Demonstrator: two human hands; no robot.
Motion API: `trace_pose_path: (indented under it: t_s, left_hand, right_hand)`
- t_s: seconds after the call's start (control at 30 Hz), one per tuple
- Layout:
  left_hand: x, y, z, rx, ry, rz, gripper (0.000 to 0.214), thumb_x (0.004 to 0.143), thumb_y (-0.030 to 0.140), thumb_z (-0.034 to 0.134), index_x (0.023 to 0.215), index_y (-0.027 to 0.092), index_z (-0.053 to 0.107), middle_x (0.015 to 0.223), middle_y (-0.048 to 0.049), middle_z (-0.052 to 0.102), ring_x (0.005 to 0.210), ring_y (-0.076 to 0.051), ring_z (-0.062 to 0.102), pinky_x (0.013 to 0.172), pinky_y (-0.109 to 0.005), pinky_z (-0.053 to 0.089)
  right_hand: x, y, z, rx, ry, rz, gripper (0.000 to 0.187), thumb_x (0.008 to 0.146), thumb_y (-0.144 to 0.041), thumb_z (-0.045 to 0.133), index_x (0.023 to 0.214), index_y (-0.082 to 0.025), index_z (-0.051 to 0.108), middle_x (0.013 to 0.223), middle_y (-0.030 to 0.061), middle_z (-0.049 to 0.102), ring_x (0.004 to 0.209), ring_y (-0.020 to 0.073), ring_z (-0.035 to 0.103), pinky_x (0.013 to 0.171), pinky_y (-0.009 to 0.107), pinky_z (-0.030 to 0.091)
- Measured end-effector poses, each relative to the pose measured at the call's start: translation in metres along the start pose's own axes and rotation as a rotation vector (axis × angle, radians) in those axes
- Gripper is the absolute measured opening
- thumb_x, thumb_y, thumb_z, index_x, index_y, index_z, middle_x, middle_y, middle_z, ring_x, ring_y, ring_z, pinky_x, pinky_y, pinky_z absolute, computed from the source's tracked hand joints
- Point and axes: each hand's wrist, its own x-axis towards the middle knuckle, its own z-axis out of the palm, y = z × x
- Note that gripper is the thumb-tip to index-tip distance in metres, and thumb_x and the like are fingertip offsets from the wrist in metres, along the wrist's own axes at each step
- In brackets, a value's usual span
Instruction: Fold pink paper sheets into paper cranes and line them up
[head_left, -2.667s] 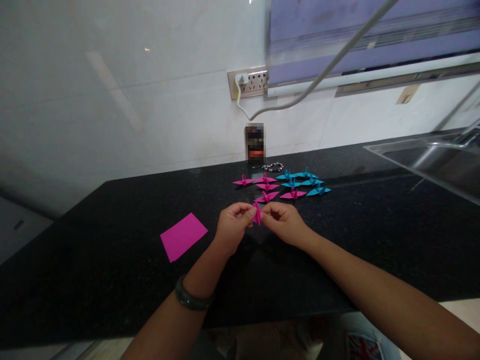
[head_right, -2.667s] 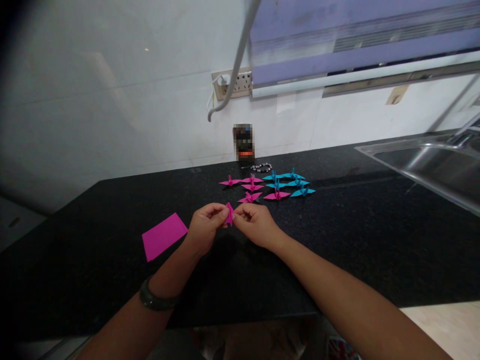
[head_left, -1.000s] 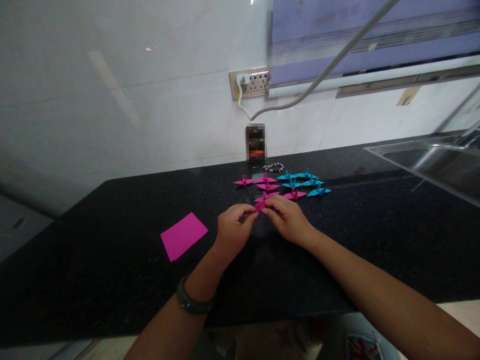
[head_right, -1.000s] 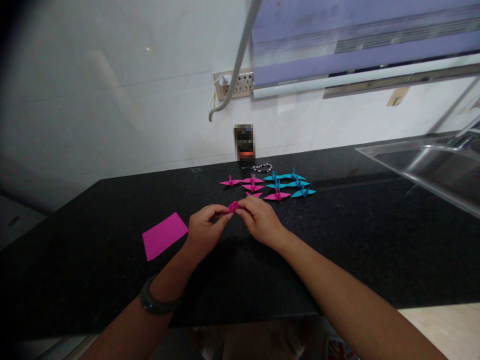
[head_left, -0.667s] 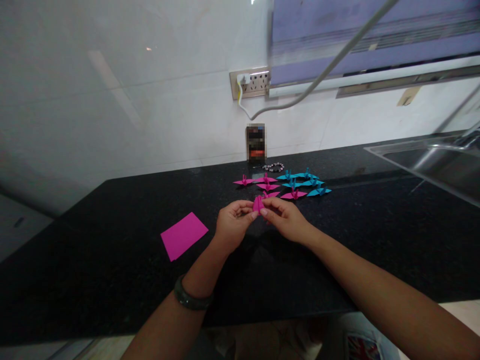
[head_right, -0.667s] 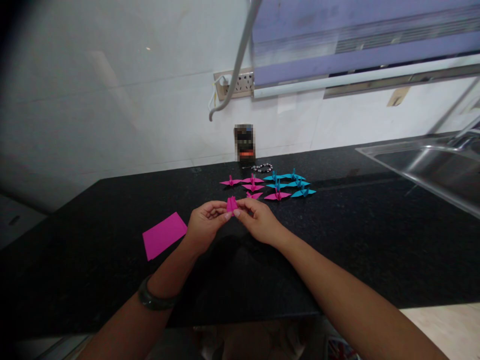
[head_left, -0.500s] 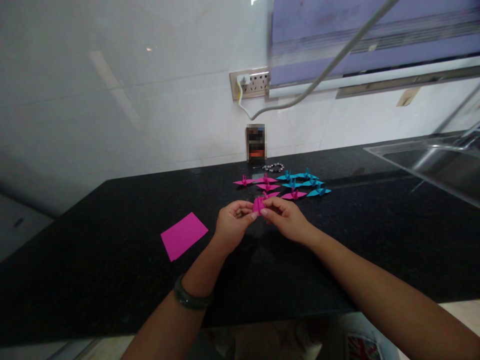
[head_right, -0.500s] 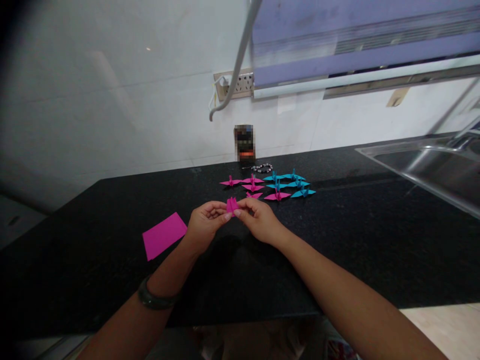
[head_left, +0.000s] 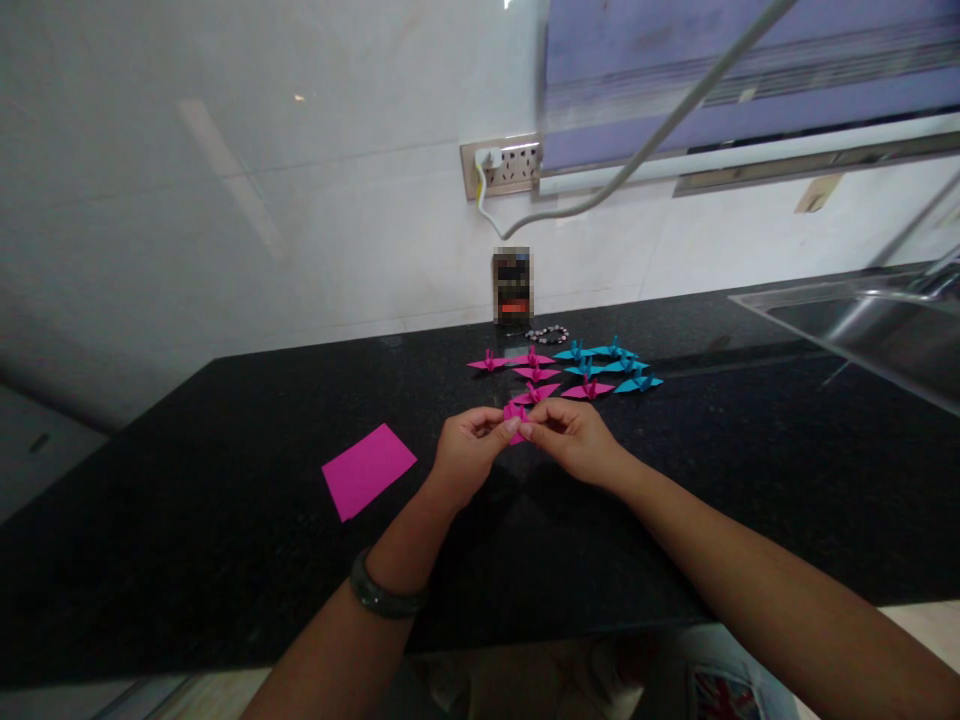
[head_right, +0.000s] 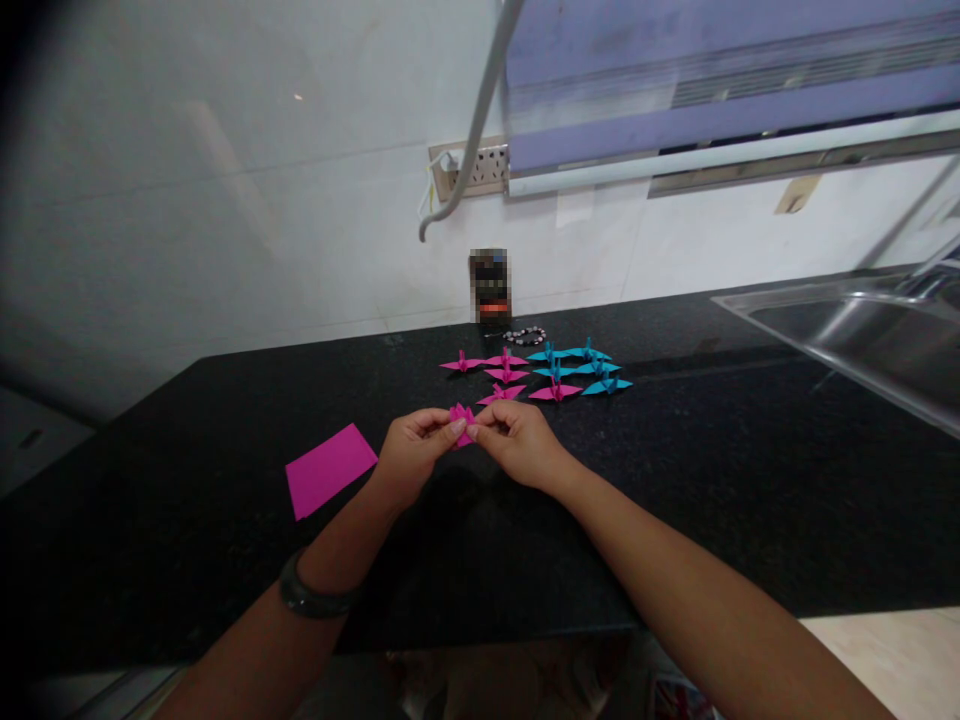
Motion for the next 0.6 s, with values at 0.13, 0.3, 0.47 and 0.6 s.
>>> trace_pose_path:
  t_s: [0.13, 0.3, 0.47, 0.6]
  left_hand:
    - [0.0001, -0.0008, -0.0029, 0.006, 0.019, 0.023, 0.014, 0.060, 0.025, 0.068, 0.064, 0.014, 0.062, 0.058, 0.0016, 0.059, 0.053, -0.007, 0.050, 0.053, -0.020, 0.038]
    - [-0.0011, 0.0035, -0.0033, 0.014, 0.013, 0.069, 0.012, 0.061, 0.024, 0.068, 0.061, 0.013, 0.062, 0.057, 0.0016, 0.059, 0.054, -0.008, 0.050, 0.055, -0.020, 0.039]
    - [-0.0010, 0.0037, -0.0028, -0.029, -0.004, 0.048, 0.012, 0.060, 0.023, 0.069, 0.063, 0.013, 0.062, 0.058, 0.0014, 0.059, 0.055, -0.008, 0.050, 0.055, -0.020, 0.039]
    - [-0.0014, 0.0038, -0.0012, -0.092, -0.099, -0.023, 0.017, 0.065, 0.027, 0.065, 0.074, 0.013, 0.064, 0.063, 0.0000, 0.060, 0.056, -0.008, 0.051, 0.055, -0.020, 0.040]
  right_hand:
    - [-0.0008, -0.0011, 0.0007, 0.038, -0.059, 0.018, 0.018, 0.073, -0.033, 0.057, 0.068, -0.015, 0.056, 0.056, -0.0030, 0.049, 0.050, 0.0075, 0.042, 0.046, 0.020, 0.032]
    - [-0.0021, -0.0010, 0.0019, 0.083, -0.188, 0.055, 0.021, 0.074, -0.036, 0.056, 0.074, -0.015, 0.055, 0.058, -0.0033, 0.048, 0.050, 0.0073, 0.040, 0.046, 0.019, 0.032]
    - [-0.0013, 0.0016, 0.0003, 0.037, -0.178, 0.025, 0.025, 0.076, -0.037, 0.054, 0.065, -0.014, 0.052, 0.054, -0.0032, 0.046, 0.050, 0.0077, 0.041, 0.047, 0.020, 0.032]
    - [-0.0005, 0.0023, -0.0015, -0.035, -0.142, -0.019, 0.025, 0.076, -0.034, 0.053, 0.061, -0.014, 0.052, 0.052, -0.0039, 0.043, 0.048, 0.0070, 0.038, 0.045, 0.019, 0.029]
